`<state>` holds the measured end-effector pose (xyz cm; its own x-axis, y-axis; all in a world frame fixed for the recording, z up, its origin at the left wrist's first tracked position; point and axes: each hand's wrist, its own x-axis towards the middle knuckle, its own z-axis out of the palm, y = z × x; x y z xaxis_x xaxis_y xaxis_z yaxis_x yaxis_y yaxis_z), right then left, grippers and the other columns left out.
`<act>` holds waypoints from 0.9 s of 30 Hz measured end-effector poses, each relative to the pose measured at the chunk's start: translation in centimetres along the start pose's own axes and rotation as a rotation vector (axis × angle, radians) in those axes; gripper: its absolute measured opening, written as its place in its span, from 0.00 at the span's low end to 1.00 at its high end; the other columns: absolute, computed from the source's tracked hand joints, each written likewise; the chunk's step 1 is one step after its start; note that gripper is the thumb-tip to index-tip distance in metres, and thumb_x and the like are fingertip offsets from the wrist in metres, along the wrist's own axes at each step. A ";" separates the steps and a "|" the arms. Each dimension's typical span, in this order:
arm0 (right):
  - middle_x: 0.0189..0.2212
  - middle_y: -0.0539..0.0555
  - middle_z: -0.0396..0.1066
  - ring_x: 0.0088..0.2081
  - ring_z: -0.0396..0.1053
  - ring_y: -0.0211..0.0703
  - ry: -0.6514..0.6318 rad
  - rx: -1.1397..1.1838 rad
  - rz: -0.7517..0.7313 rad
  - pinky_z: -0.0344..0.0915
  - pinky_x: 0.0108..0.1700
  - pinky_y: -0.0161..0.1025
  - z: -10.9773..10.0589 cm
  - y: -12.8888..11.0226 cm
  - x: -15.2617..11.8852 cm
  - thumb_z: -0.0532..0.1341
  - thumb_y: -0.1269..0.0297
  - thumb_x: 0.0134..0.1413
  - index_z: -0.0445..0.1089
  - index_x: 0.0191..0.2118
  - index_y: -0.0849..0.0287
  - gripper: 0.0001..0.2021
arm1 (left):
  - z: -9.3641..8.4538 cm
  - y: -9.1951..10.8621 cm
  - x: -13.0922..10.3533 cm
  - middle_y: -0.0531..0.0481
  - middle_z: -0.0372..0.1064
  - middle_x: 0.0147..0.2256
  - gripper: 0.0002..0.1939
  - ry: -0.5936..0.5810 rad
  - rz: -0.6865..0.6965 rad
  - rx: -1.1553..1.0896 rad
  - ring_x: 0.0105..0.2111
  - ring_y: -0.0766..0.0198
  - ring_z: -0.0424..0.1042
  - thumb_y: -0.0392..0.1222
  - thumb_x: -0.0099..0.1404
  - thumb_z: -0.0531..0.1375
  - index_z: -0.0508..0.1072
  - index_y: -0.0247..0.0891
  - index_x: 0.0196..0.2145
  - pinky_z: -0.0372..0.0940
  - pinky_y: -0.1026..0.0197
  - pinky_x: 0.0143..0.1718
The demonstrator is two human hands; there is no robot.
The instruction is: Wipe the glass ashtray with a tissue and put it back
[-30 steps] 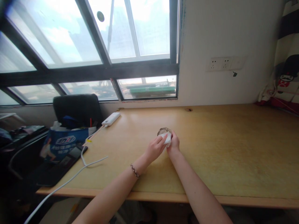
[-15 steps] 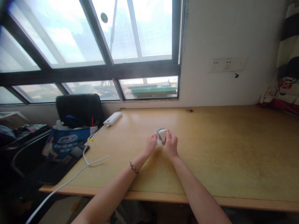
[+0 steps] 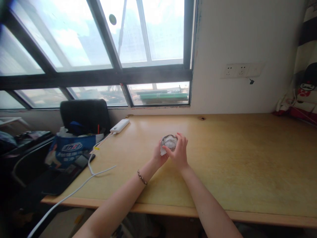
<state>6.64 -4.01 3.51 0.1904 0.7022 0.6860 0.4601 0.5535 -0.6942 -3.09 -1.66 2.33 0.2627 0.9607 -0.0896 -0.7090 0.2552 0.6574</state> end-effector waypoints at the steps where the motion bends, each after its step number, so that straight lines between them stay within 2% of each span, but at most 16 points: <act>1: 0.49 0.61 0.54 0.52 0.49 0.54 0.002 0.000 0.013 0.47 0.51 0.53 0.2 0.3 -0.1 0.63 0.53 0.36 0.54 0.49 0.58 0.32 | -0.1 0.0 0.2 0.46 0.69 0.38 0.19 0.021 0.027 -0.001 0.37 0.61 0.68 0.52 0.57 0.52 0.69 0.34 0.38 0.63 0.59 0.40; 4: 0.49 0.62 0.55 0.51 0.53 0.53 -0.138 0.077 0.053 0.51 0.51 0.50 0.8 0.9 -0.3 0.66 0.54 0.31 0.50 0.53 0.59 0.40 | -0.3 0.1 0.7 0.46 0.70 0.36 0.18 0.047 0.090 -0.019 0.37 0.60 0.69 0.51 0.58 0.50 0.70 0.34 0.35 0.63 0.58 0.41; 7: 0.46 0.59 0.60 0.47 0.58 0.50 -0.255 0.160 0.048 0.56 0.49 0.46 0.8 0.9 -0.3 0.67 0.57 0.28 0.52 0.52 0.57 0.40 | -0.4 0.4 1.0 0.46 0.71 0.32 0.18 0.106 0.113 -0.001 0.33 0.61 0.70 0.49 0.59 0.49 0.71 0.33 0.31 0.64 0.58 0.38; 9: 0.44 0.57 0.62 0.46 0.60 0.49 -0.225 0.171 0.055 0.57 0.49 0.46 0.5 0.5 -0.1 0.68 0.59 0.27 0.56 0.50 0.56 0.38 | -0.5 0.6 1.1 0.46 0.71 0.31 0.17 0.144 0.110 0.032 0.31 0.61 0.70 0.48 0.59 0.50 0.71 0.32 0.31 0.65 0.58 0.37; 13: 0.44 0.56 0.64 0.45 0.62 0.48 -0.144 0.183 0.128 0.58 0.49 0.45 0.3 0.2 0.2 0.68 0.59 0.26 0.58 0.49 0.57 0.36 | -0.7 1.3 1.2 0.45 0.71 0.35 0.17 0.089 0.178 0.147 0.33 0.62 0.70 0.48 0.56 0.54 0.71 0.32 0.36 0.64 0.58 0.38; 19: 0.41 0.57 0.67 0.41 0.66 0.47 -0.067 0.253 0.361 0.62 0.45 0.44 1.2 2.6 0.5 0.68 0.58 0.23 0.60 0.46 0.60 0.36 | -1.4 1.9 1.2 0.45 0.71 0.35 0.17 0.053 0.386 0.366 0.33 0.62 0.69 0.42 0.51 0.60 0.71 0.31 0.38 0.62 0.61 0.37; 22: 0.39 0.56 0.68 0.39 0.67 0.46 -0.045 0.268 0.416 0.64 0.43 0.43 1.3 3.5 0.6 0.68 0.58 0.21 0.61 0.44 0.60 0.35 | -1.5 1.8 0.9 0.48 0.72 0.34 0.14 0.050 0.492 0.609 0.34 0.61 0.69 0.40 0.54 0.58 0.72 0.33 0.38 0.63 0.61 0.37; 27: 0.35 0.54 0.69 0.36 0.68 0.44 0.019 0.281 0.466 0.64 0.39 0.40 1.1 3.9 0.8 0.68 0.59 0.22 0.63 0.39 0.60 0.30 | -1.5 1.5 0.4 0.51 0.69 0.42 0.17 0.037 0.741 1.041 0.42 0.60 0.67 0.31 0.56 0.52 0.71 0.39 0.42 0.60 0.55 0.45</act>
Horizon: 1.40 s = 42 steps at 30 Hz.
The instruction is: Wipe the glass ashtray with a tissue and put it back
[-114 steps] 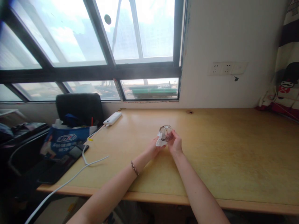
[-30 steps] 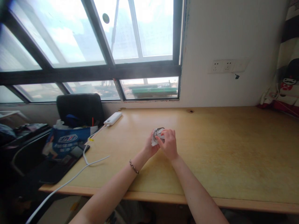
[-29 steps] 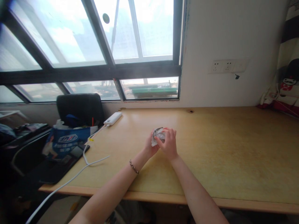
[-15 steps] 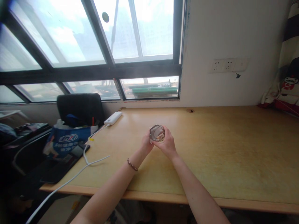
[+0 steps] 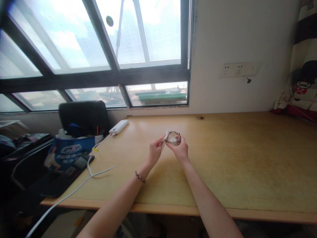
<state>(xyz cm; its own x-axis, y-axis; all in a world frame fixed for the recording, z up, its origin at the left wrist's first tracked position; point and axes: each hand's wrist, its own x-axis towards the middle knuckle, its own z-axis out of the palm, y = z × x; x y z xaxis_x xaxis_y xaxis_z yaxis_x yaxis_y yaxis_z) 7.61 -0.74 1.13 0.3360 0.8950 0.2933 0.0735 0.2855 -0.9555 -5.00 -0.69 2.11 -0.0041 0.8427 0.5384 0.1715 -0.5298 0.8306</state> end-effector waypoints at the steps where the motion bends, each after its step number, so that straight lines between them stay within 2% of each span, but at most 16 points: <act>1: 0.34 0.54 0.69 0.36 0.68 0.44 0.014 0.006 0.006 0.64 0.39 0.39 -0.1 0.0 0.1 0.68 0.59 0.22 0.64 0.39 0.60 0.29 | 0.0 0.0 -0.1 0.51 0.68 0.43 0.18 -0.013 0.054 0.053 0.43 0.60 0.66 0.30 0.56 0.51 0.71 0.40 0.42 0.60 0.55 0.46; 5: 0.33 0.53 0.70 0.34 0.68 0.43 0.048 -0.036 0.029 0.64 0.37 0.39 -0.4 0.0 0.3 0.67 0.60 0.22 0.64 0.38 0.59 0.28 | 0.1 -0.2 -0.5 0.49 0.64 0.47 0.21 -0.092 0.239 0.188 0.47 0.62 0.64 0.26 0.57 0.48 0.68 0.42 0.45 0.59 0.55 0.49; 9: 0.36 0.53 0.70 0.35 0.68 0.44 -0.019 -0.107 -0.010 0.64 0.38 0.41 -0.7 -0.8 -0.2 0.67 0.59 0.23 0.63 0.41 0.57 0.30 | 0.2 -0.1 -0.7 0.48 0.63 0.48 0.24 -0.221 0.445 0.255 0.51 0.62 0.58 0.23 0.57 0.45 0.67 0.41 0.46 0.56 0.52 0.52; 11: 0.37 0.54 0.70 0.36 0.68 0.45 -0.037 -0.112 -0.032 0.64 0.39 0.41 -0.7 -1.3 -0.5 0.67 0.59 0.24 0.62 0.43 0.57 0.31 | 0.1 -0.1 -0.6 0.48 0.63 0.48 0.25 -0.245 0.484 0.289 0.52 0.62 0.56 0.23 0.56 0.45 0.66 0.40 0.47 0.55 0.51 0.53; 15: 0.36 0.55 0.70 0.36 0.67 0.46 -0.066 -0.144 -0.036 0.64 0.39 0.42 -0.4 -1.8 -0.9 0.67 0.58 0.23 0.62 0.44 0.59 0.33 | -0.5 -0.2 0.0 0.48 0.59 0.51 0.27 -0.233 0.371 0.292 0.53 0.63 0.55 0.22 0.54 0.44 0.64 0.41 0.49 0.54 0.53 0.53; 20: 0.35 0.54 0.70 0.36 0.67 0.45 -0.228 -0.061 -0.019 0.63 0.39 0.41 -0.6 -2.2 -1.0 0.67 0.59 0.26 0.62 0.45 0.60 0.32 | -1.3 -0.4 1.1 0.48 0.63 0.48 0.24 -0.201 0.162 0.077 0.47 0.62 0.63 0.25 0.52 0.46 0.70 0.39 0.43 0.58 0.56 0.49; 23: 0.34 0.54 0.70 0.35 0.67 0.46 -0.365 0.058 0.048 0.63 0.38 0.41 -0.9 -2.5 -1.1 0.66 0.59 0.30 0.64 0.42 0.61 0.26 | -2.0 -0.4 1.9 0.47 0.68 0.43 0.21 -0.258 -0.022 -0.109 0.44 0.60 0.65 0.27 0.48 0.48 0.73 0.36 0.37 0.59 0.56 0.47; 26: 0.34 0.54 0.70 0.36 0.67 0.46 -0.510 0.235 0.123 0.63 0.38 0.40 -1.0 -2.7 -1.4 0.64 0.61 0.35 0.65 0.39 0.60 0.20 | -2.8 -0.3 2.5 0.46 0.71 0.37 0.19 -0.343 -0.263 -0.292 0.39 0.57 0.68 0.30 0.46 0.50 0.74 0.33 0.34 0.61 0.56 0.42; 28: 0.34 0.52 0.69 0.36 0.67 0.44 -0.546 0.364 0.184 0.63 0.36 0.39 -0.9 -2.7 -1.7 0.63 0.62 0.37 0.63 0.41 0.58 0.20 | -3.2 -0.3 2.6 0.45 0.72 0.32 0.18 -0.342 -0.397 -0.391 0.34 0.58 0.70 0.31 0.45 0.52 0.74 0.31 0.33 0.63 0.58 0.36; 30: 0.34 0.50 0.69 0.35 0.66 0.43 -0.538 0.492 0.240 0.64 0.34 0.38 -0.7 -2.6 -1.9 0.62 0.61 0.39 0.62 0.41 0.55 0.18 | -3.2 -0.3 2.4 0.45 0.72 0.27 0.16 -0.318 -0.462 -0.452 0.29 0.60 0.69 0.32 0.44 0.52 0.75 0.30 0.31 0.62 0.62 0.32; 33: 0.33 0.52 0.69 0.32 0.66 0.43 -0.523 0.627 0.301 0.64 0.31 0.39 -0.4 -2.6 -1.9 0.56 0.53 0.44 0.65 0.36 0.57 0.15 | -2.6 -0.4 1.9 0.47 0.71 0.25 0.15 -0.321 -0.439 -0.494 0.25 0.64 0.68 0.32 0.44 0.52 0.75 0.29 0.30 0.60 0.65 0.27; 36: 0.33 0.55 0.70 0.29 0.67 0.43 -0.480 0.692 0.374 0.64 0.30 0.40 -0.3 -2.8 -1.7 0.47 0.44 0.48 0.66 0.34 0.58 0.23 | -1.8 -0.3 1.5 0.48 0.71 0.25 0.15 -0.314 -0.363 -0.503 0.24 0.66 0.67 0.32 0.46 0.52 0.75 0.31 0.30 0.60 0.66 0.25; 40: 0.38 0.55 0.69 0.36 0.68 0.44 -0.377 0.702 0.449 0.64 0.35 0.42 -0.3 -3.2 -1.6 0.45 0.42 0.47 0.66 0.38 0.56 0.25 | -1.3 0.4 1.3 0.48 0.72 0.33 0.16 -0.273 -0.246 -0.452 0.34 0.61 0.69 0.32 0.48 0.52 0.75 0.34 0.34 0.63 0.61 0.35; 42: 0.39 0.55 0.69 0.39 0.67 0.46 -0.386 0.720 0.484 0.64 0.37 0.45 -0.3 -3.3 -1.6 0.45 0.42 0.47 0.65 0.40 0.55 0.25 | -1.4 1.0 1.3 0.47 0.70 0.38 0.16 -0.256 -0.185 -0.396 0.39 0.58 0.68 0.32 0.49 0.52 0.74 0.34 0.34 0.62 0.58 0.41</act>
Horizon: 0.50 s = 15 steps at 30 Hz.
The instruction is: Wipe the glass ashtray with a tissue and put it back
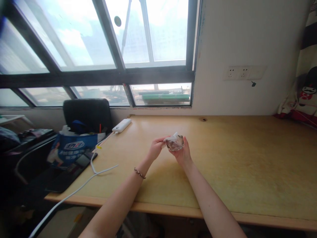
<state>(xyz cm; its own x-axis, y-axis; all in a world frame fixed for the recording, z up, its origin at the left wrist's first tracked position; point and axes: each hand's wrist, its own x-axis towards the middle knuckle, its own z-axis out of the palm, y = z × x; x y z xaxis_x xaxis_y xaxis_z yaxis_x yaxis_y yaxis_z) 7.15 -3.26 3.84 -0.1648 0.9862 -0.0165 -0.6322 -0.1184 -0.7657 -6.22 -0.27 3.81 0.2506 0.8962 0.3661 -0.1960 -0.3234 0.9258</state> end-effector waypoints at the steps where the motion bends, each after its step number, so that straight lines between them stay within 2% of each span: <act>1: 0.39 0.55 0.69 0.39 0.67 0.47 -0.014 0.016 0.020 0.64 0.37 0.46 -0.1 0.0 0.0 0.45 0.42 0.47 0.64 0.41 0.55 0.26 | 0.0 0.3 -0.1 0.46 0.70 0.40 0.16 -0.001 0.023 0.033 0.41 0.58 0.67 0.32 0.50 0.52 0.74 0.35 0.34 0.62 0.56 0.42; 4: 0.37 0.56 0.70 0.37 0.68 0.49 -0.024 0.091 0.071 0.64 0.34 0.46 -0.7 -0.1 0.1 0.45 0.43 0.46 0.65 0.42 0.57 0.26 | 0.2 1.0 -0.3 0.46 0.69 0.41 0.16 -0.042 0.087 0.102 0.43 0.56 0.66 0.31 0.50 0.50 0.74 0.35 0.34 0.62 0.54 0.44; 8: 0.28 0.55 0.72 0.27 0.69 0.47 0.022 0.188 0.152 0.62 0.23 0.39 -1.9 -0.4 0.6 0.49 0.45 0.44 0.67 0.37 0.59 0.24 | 0.8 1.2 -0.7 0.47 0.69 0.41 0.18 -0.087 0.193 0.177 0.45 0.58 0.65 0.29 0.52 0.48 0.74 0.36 0.34 0.60 0.53 0.48; 11: 0.26 0.55 0.71 0.23 0.68 0.46 -0.015 0.187 0.239 0.56 0.16 0.34 -2.3 -0.4 0.7 0.50 0.46 0.44 0.67 0.36 0.59 0.23 | 1.3 1.1 -0.9 0.48 0.68 0.43 0.19 -0.083 0.242 0.243 0.46 0.60 0.65 0.29 0.54 0.47 0.73 0.37 0.37 0.59 0.54 0.49; 15: 0.24 0.56 0.70 0.22 0.68 0.45 -0.101 0.116 0.336 0.52 0.13 0.31 -2.1 -0.2 0.3 0.48 0.45 0.44 0.67 0.35 0.61 0.24 | 1.5 1.0 -1.1 0.48 0.66 0.44 0.20 -0.064 0.226 0.294 0.44 0.61 0.66 0.28 0.54 0.46 0.73 0.38 0.39 0.62 0.57 0.46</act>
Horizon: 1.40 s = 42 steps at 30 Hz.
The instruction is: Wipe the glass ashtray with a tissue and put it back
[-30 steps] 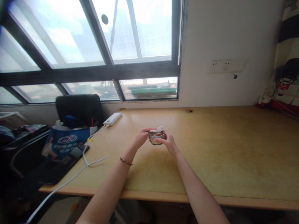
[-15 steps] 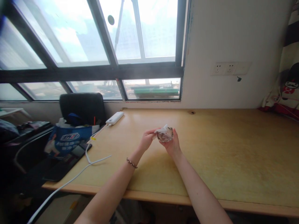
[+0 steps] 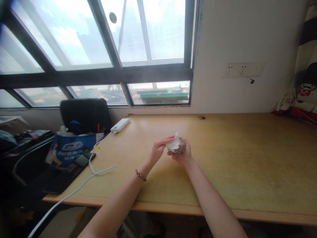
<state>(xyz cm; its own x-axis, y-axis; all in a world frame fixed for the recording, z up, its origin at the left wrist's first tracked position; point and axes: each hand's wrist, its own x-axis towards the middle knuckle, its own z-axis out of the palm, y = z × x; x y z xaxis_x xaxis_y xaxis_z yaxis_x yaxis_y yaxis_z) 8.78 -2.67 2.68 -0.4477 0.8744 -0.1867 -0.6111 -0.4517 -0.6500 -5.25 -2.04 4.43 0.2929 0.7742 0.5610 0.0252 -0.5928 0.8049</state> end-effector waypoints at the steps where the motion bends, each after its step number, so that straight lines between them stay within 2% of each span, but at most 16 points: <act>1: 0.24 0.57 0.70 0.22 0.68 0.45 -0.016 -0.027 0.027 0.52 0.13 0.31 0.1 0.1 -0.1 0.47 0.44 0.43 0.67 0.35 0.61 0.25 | 0.0 0.0 0.0 0.48 0.67 0.44 0.21 0.003 -0.009 0.005 0.43 0.61 0.67 0.28 0.53 0.46 0.73 0.38 0.38 0.63 0.57 0.44; 3: 0.23 0.56 0.70 0.21 0.68 0.46 -0.023 -0.069 0.058 0.51 0.12 0.30 0.3 0.3 -0.1 0.47 0.44 0.43 0.66 0.34 0.62 0.25 | -0.2 -0.2 0.0 0.49 0.68 0.42 0.21 0.005 -0.020 0.007 0.41 0.61 0.68 0.27 0.52 0.46 0.74 0.38 0.37 0.64 0.58 0.42; 6: 0.22 0.55 0.70 0.20 0.68 0.45 0.051 -0.121 0.013 0.52 0.12 0.31 0.5 0.7 0.2 0.47 0.44 0.44 0.66 0.35 0.60 0.25 | -0.3 -0.5 0.1 0.49 0.70 0.40 0.21 0.010 -0.032 0.025 0.39 0.62 0.69 0.27 0.51 0.46 0.74 0.38 0.35 0.66 0.59 0.40; 13: 0.25 0.53 0.71 0.20 0.67 0.41 0.366 -0.239 -0.333 0.60 0.15 0.34 0.0 1.6 1.6 0.49 0.46 0.45 0.64 0.39 0.58 0.22 | 0.6 -0.8 -0.1 0.50 0.68 0.42 0.20 0.051 -0.028 0.017 0.43 0.61 0.67 0.27 0.53 0.47 0.74 0.38 0.36 0.62 0.55 0.46; 16: 0.26 0.50 0.70 0.22 0.67 0.40 0.447 -0.203 -0.400 0.63 0.18 0.35 -0.2 1.2 1.7 0.51 0.48 0.45 0.65 0.38 0.57 0.20 | 1.2 -0.4 -0.4 0.50 0.67 0.43 0.20 0.037 -0.007 0.013 0.43 0.61 0.67 0.27 0.54 0.47 0.72 0.38 0.40 0.62 0.55 0.46; 18: 0.24 0.50 0.70 0.22 0.67 0.40 0.460 -0.149 -0.405 0.63 0.19 0.36 -0.3 0.7 1.6 0.50 0.49 0.45 0.66 0.34 0.58 0.19 | 1.6 -0.2 -0.7 0.48 0.67 0.43 0.19 -0.003 0.052 0.039 0.44 0.61 0.66 0.28 0.57 0.47 0.71 0.38 0.40 0.62 0.55 0.46; 21: 0.20 0.53 0.69 0.21 0.67 0.41 0.440 -0.083 -0.403 0.63 0.20 0.37 -0.6 -0.1 1.4 0.48 0.47 0.45 0.66 0.27 0.61 0.21 | 2.2 0.0 -1.0 0.45 0.67 0.44 0.16 -0.096 0.213 0.111 0.47 0.60 0.64 0.31 0.61 0.46 0.71 0.37 0.40 0.61 0.54 0.48; 24: 0.19 0.55 0.69 0.23 0.67 0.43 0.424 -0.060 -0.465 0.64 0.22 0.38 -1.1 -0.6 1.5 0.48 0.46 0.44 0.66 0.24 0.61 0.22 | 2.4 0.2 -1.2 0.43 0.66 0.45 0.16 -0.179 0.364 0.197 0.50 0.60 0.60 0.32 0.62 0.45 0.70 0.36 0.41 0.58 0.52 0.51; 27: 0.21 0.55 0.70 0.26 0.68 0.45 0.408 -0.031 -0.546 0.65 0.27 0.40 -1.6 -0.7 1.7 0.49 0.46 0.43 0.66 0.23 0.59 0.20 | 2.1 0.3 -1.3 0.43 0.65 0.46 0.17 -0.225 0.425 0.291 0.51 0.61 0.58 0.31 0.62 0.44 0.69 0.37 0.42 0.57 0.52 0.52; 31: 0.24 0.57 0.70 0.31 0.69 0.49 0.345 -0.009 -0.549 0.66 0.32 0.46 -2.0 -0.9 1.6 0.47 0.46 0.43 0.67 0.25 0.59 0.21 | 1.6 0.1 -1.3 0.44 0.64 0.47 0.19 -0.214 0.442 0.407 0.52 0.62 0.56 0.27 0.59 0.44 0.68 0.36 0.44 0.56 0.53 0.52; 34: 0.26 0.59 0.71 0.34 0.68 0.51 0.307 -0.003 -0.551 0.65 0.34 0.51 -2.2 -1.1 1.4 0.46 0.45 0.43 0.67 0.26 0.59 0.23 | 1.5 -0.4 -1.3 0.45 0.63 0.47 0.21 -0.106 0.353 0.459 0.52 0.62 0.57 0.26 0.57 0.45 0.67 0.36 0.44 0.56 0.54 0.52; 37: 0.26 0.59 0.71 0.35 0.68 0.52 0.299 0.026 -0.549 0.63 0.37 0.53 -2.0 -1.2 1.1 0.47 0.45 0.42 0.67 0.25 0.59 0.23 | 1.6 -0.7 -1.2 0.46 0.67 0.44 0.21 0.059 0.145 0.437 0.46 0.62 0.64 0.26 0.55 0.45 0.70 0.37 0.40 0.59 0.57 0.48; 39: 0.27 0.59 0.71 0.36 0.68 0.52 0.299 0.034 -0.524 0.63 0.39 0.53 -1.6 -1.2 1.0 0.47 0.46 0.42 0.67 0.24 0.59 0.22 | 1.7 -0.8 -1.0 0.48 0.71 0.34 0.17 0.166 -0.049 0.392 0.36 0.63 0.69 0.28 0.53 0.47 0.73 0.37 0.31 0.63 0.60 0.39; 42: 0.27 0.59 0.72 0.39 0.68 0.51 0.278 0.053 -0.483 0.62 0.42 0.50 -1.0 -1.1 0.9 0.47 0.46 0.43 0.68 0.23 0.60 0.22 | 1.6 -1.0 -0.6 0.52 0.65 0.16 0.14 0.225 -0.352 0.195 0.21 0.66 0.65 0.32 0.52 0.47 0.70 0.35 0.17 0.61 0.65 0.24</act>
<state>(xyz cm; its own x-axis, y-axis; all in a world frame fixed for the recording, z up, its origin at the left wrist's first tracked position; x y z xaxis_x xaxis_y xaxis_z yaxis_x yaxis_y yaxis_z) 9.67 -1.18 2.48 0.0756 0.9948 -0.0686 -0.7396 0.0098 -0.6730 -3.87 -2.27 3.00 0.0196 0.9521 0.3053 0.2716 -0.2989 0.9148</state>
